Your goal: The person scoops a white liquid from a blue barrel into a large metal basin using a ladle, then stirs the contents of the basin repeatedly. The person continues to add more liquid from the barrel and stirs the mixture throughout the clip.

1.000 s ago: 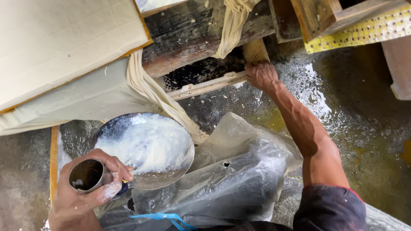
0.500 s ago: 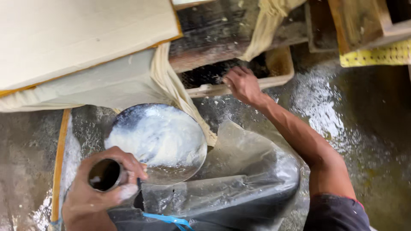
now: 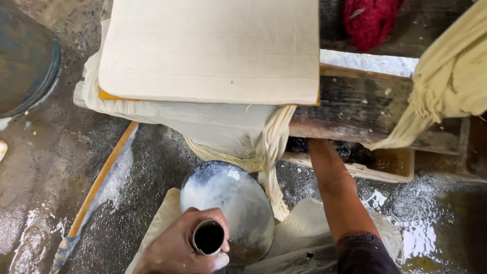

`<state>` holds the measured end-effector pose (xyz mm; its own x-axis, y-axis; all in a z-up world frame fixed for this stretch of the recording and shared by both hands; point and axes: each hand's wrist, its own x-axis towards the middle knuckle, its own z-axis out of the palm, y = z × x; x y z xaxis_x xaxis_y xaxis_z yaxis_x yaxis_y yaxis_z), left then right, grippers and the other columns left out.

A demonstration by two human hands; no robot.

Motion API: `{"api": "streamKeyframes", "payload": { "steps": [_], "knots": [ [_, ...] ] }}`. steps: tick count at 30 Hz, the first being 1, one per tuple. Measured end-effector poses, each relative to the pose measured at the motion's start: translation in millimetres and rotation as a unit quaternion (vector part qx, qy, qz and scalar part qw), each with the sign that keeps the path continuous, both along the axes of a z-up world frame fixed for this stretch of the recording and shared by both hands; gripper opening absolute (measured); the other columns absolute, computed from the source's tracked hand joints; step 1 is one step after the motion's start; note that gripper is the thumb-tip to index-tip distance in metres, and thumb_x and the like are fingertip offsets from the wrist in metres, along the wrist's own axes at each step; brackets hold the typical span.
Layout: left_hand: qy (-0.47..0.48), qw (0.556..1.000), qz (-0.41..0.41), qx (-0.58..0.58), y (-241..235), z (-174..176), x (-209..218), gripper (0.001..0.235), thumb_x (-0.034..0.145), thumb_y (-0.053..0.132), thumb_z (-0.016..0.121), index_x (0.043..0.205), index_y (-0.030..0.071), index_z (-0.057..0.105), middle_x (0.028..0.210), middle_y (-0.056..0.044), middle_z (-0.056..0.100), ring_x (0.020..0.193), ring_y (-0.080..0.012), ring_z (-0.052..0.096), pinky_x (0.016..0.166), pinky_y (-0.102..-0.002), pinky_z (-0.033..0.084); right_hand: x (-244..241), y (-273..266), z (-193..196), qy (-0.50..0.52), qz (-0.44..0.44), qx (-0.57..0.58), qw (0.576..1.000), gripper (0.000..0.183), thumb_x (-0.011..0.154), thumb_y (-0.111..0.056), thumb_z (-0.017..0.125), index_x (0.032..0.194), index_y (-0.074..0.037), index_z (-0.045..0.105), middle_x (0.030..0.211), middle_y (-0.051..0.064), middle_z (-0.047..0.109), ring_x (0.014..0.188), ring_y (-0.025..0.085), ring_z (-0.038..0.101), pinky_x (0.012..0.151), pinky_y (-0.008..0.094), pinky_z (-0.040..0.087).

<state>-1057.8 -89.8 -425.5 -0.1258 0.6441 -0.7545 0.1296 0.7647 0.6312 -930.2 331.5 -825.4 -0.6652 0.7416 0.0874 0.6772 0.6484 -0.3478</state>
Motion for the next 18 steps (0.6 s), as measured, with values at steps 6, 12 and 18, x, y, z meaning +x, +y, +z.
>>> {"api": "streamKeyframes", "payload": {
  "steps": [6, 12, 18],
  "knots": [
    [-0.011, 1.000, -0.006, -0.012, 4.0, -16.0, -12.8, 0.018, 0.072, 0.021, 0.082, 0.084, 0.020, 0.070, 0.086, 0.006, 0.063, 0.092, -0.0076, 0.069, 0.086, -0.029, 0.051, 6.1, 14.2, -23.5, -0.019, -0.003, -0.018, 1.000, 0.037, 0.091, -0.012, 0.065, 0.124, -0.002, 0.051, 0.110, 0.016, 0.063, 0.094, 0.032, 0.066, 0.081, 0.045, 0.056],
    [-0.103, 0.971, -0.027, 0.213, 6.0, -62.5, -28.0, 0.022, 0.072, 0.017, 0.082, 0.080, 0.009, 0.064, 0.067, 0.002, 0.068, 0.061, -0.0073, 0.063, 0.056, -0.028, 0.051, 23.4, 3.9, -10.9, -0.035, 0.013, -0.050, 0.998, 0.049, 0.090, -0.014, 0.065, 0.133, -0.001, 0.048, 0.117, 0.017, 0.062, 0.099, 0.033, 0.065, 0.085, 0.046, 0.056],
    [-0.200, 0.948, -0.042, 0.242, 22.9, -101.0, -18.6, 0.021, 0.074, 0.017, 0.081, 0.083, 0.008, 0.064, 0.071, 0.002, 0.069, 0.066, -0.0071, 0.065, 0.061, -0.028, 0.052, 92.8, -59.9, 38.8, -0.081, 0.004, -0.191, 0.978, 0.060, 0.088, -0.016, 0.065, 0.142, 0.000, 0.044, 0.125, 0.019, 0.062, 0.105, 0.034, 0.065, 0.090, 0.047, 0.056]
  ]
}}
